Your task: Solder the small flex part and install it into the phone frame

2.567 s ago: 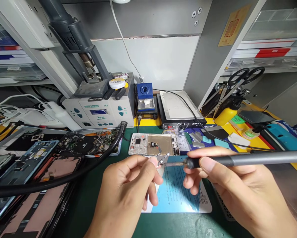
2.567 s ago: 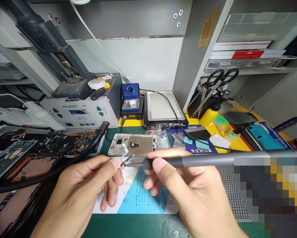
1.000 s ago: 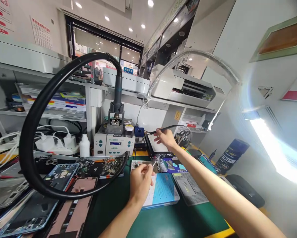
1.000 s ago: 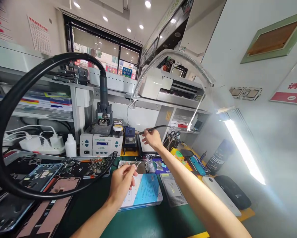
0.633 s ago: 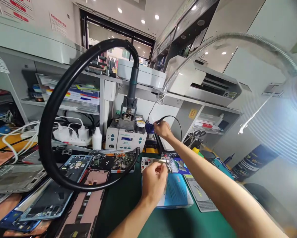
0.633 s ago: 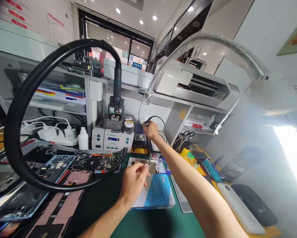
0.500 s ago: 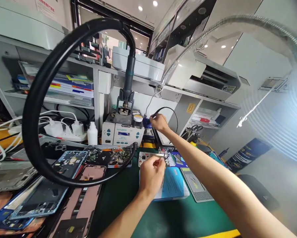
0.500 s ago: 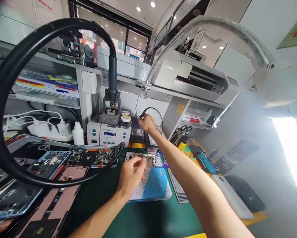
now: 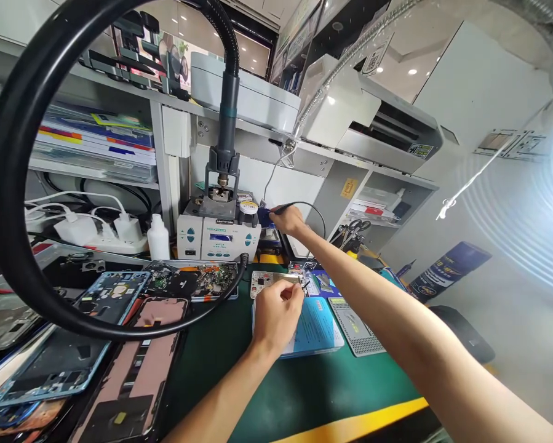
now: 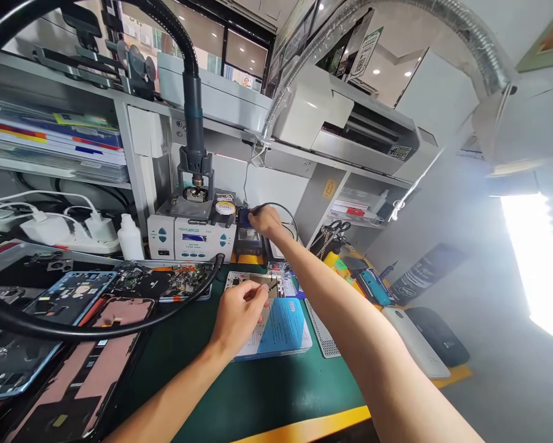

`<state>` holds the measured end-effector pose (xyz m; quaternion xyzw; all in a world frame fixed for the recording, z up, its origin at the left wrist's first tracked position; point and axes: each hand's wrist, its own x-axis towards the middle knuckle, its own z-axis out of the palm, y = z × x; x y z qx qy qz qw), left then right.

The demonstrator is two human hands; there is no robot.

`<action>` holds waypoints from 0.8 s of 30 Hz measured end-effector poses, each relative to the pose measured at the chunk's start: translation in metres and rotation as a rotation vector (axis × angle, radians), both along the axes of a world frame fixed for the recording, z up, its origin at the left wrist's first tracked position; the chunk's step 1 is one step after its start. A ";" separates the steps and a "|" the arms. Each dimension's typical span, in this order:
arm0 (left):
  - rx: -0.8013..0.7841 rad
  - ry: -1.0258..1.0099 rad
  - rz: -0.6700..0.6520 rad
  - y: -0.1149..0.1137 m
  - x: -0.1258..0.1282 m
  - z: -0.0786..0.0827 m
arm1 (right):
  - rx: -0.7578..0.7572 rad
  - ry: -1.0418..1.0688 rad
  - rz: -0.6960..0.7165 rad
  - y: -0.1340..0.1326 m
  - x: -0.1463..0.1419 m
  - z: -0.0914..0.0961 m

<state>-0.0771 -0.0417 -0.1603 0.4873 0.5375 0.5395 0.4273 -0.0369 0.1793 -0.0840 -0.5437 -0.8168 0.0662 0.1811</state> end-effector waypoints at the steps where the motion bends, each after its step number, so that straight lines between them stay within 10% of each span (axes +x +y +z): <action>1: -0.001 0.003 0.000 0.000 0.000 0.000 | -0.016 0.014 0.010 0.000 0.002 -0.003; 14: -0.061 0.106 -0.039 0.005 -0.008 0.002 | -0.237 0.104 0.006 -0.029 0.015 -0.017; 24: -0.171 0.420 -0.302 0.012 -0.037 0.006 | -0.363 -0.159 0.203 -0.123 0.165 -0.011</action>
